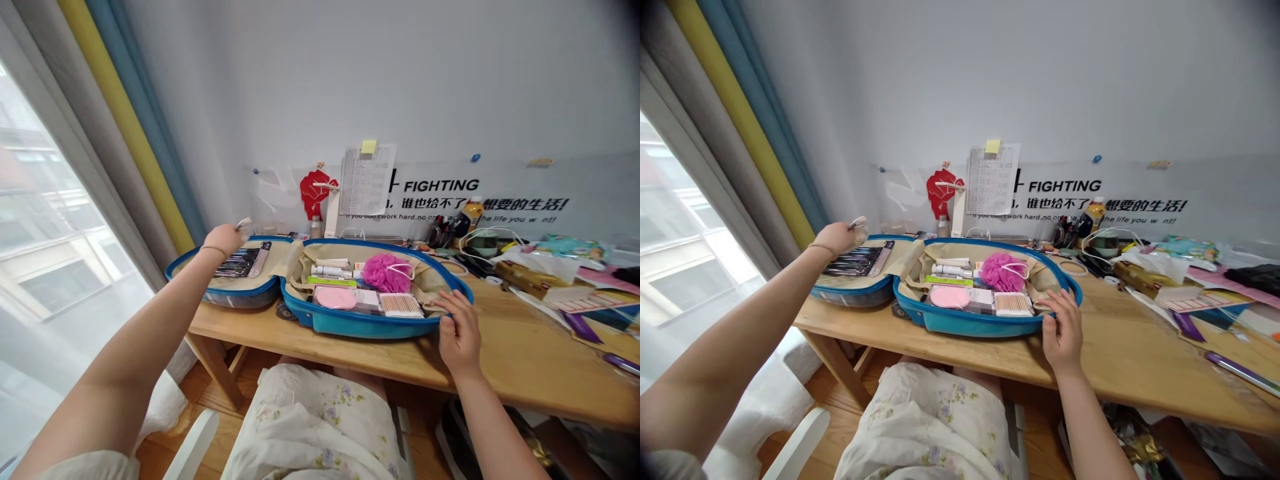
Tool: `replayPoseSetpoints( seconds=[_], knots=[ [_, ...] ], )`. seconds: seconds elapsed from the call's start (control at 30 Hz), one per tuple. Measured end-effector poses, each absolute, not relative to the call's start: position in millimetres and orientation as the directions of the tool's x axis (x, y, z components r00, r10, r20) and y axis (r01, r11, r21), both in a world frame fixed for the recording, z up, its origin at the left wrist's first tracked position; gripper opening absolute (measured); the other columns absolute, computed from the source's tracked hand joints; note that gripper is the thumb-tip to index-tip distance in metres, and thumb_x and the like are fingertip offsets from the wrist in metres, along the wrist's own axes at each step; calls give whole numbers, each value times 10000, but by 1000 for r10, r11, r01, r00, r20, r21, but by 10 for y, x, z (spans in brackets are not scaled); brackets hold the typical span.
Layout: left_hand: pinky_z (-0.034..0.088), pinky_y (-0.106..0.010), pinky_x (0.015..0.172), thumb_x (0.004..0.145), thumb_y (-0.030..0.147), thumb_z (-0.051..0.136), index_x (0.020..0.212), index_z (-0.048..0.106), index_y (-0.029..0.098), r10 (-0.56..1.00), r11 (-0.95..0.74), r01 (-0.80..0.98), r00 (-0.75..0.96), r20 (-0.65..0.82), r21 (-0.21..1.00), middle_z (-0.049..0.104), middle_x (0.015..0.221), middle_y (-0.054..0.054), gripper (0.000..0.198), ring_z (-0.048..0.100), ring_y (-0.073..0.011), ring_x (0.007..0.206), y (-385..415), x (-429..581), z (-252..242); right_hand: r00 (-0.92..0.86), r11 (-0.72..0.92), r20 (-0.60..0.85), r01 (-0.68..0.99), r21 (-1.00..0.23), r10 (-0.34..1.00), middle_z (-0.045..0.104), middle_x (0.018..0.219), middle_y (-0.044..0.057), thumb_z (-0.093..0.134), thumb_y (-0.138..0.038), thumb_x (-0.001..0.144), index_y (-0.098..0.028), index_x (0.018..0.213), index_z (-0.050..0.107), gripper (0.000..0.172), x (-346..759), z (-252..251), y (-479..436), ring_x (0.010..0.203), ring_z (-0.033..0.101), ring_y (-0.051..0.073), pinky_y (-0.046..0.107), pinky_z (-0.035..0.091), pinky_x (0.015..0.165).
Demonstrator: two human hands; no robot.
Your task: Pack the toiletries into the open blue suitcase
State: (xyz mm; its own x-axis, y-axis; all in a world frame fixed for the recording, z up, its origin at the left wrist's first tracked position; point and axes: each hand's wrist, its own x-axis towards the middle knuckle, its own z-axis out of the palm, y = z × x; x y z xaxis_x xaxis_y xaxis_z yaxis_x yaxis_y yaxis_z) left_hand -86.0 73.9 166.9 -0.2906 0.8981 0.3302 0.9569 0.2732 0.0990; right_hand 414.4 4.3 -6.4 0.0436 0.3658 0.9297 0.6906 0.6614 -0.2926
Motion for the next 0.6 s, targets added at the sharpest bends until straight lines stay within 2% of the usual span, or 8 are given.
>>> replayPoseSetpoints(
  seconds=[0.1, 0.17, 0.23, 0.33, 0.4, 0.47, 0.6],
  knots=[
    [469, -341, 947, 931, 273, 358, 1374, 536, 217, 898, 55, 983, -126, 422, 177, 678, 1219, -76, 480, 621, -274, 1128, 677, -290, 1697, 47, 668, 933, 685, -290, 358, 650, 1135, 119, 410, -373, 938, -201, 1023, 645, 303, 4145, -68, 48, 1258, 514, 292, 560, 378, 1064],
    [438, -312, 1010, 927, 207, 359, 1415, 487, 224, 894, -123, 970, 17, 447, 210, 624, 1313, -47, 505, 578, -239, 1204, 683, 97, 1601, 46, 668, 934, 687, -287, 354, 651, 1138, 118, 405, -376, 939, -203, 1024, 644, 307, 4148, -71, 51, 1257, 515, 293, 565, 383, 1056],
    [392, -305, 1075, 892, 137, 377, 1415, 485, 212, 880, -291, 941, 194, 433, 171, 561, 1390, -41, 539, 518, -217, 1279, 737, 435, 1443, 46, 662, 932, 692, -289, 359, 650, 1146, 116, 401, -378, 939, -207, 1026, 641, 308, 4151, -71, 50, 1259, 513, 293, 571, 386, 1051],
    [330, -351, 1138, 823, 56, 413, 1436, 433, 160, 814, -509, 861, 485, 320, -9, 449, 1481, -90, 622, 401, -219, 1376, 848, 839, 1185, 40, 654, 930, 700, -288, 367, 651, 1152, 112, 406, -375, 937, -214, 1027, 640, 297, 4156, -71, 43, 1255, 516, 292, 572, 396, 1040],
    [321, -375, 1143, 811, 36, 431, 1440, 404, 136, 760, -605, 790, 610, 225, -97, 405, 1505, -129, 637, 353, -226, 1404, 899, 1056, 1046, 35, 653, 929, 702, -285, 368, 651, 1160, 114, 406, -364, 937, -214, 1033, 638, 293, 4160, -76, 42, 1259, 513, 293, 571, 401, 1036],
    [324, -381, 1137, 828, 34, 432, 1437, 390, 132, 714, -671, 730, 684, 152, -132, 389, 1511, -151, 619, 337, -227, 1412, 921, 1242, 948, 34, 653, 929, 702, -284, 368, 650, 1164, 117, 407, -354, 937, -210, 1038, 637, 289, 4165, -83, 44, 1266, 508, 294, 569, 401, 1038],
    [298, -362, 1145, 848, 29, 415, 1461, 336, 106, 691, -716, 691, 722, 36, -105, 350, 1524, -186, 623, 325, -230, 1417, 950, 1530, 846, 32, 657, 929, 698, -285, 368, 648, 1172, 115, 417, -343, 936, -208, 1038, 639, 279, 4170, -88, 46, 1275, 499, 294, 568, 394, 1048]
  ],
)
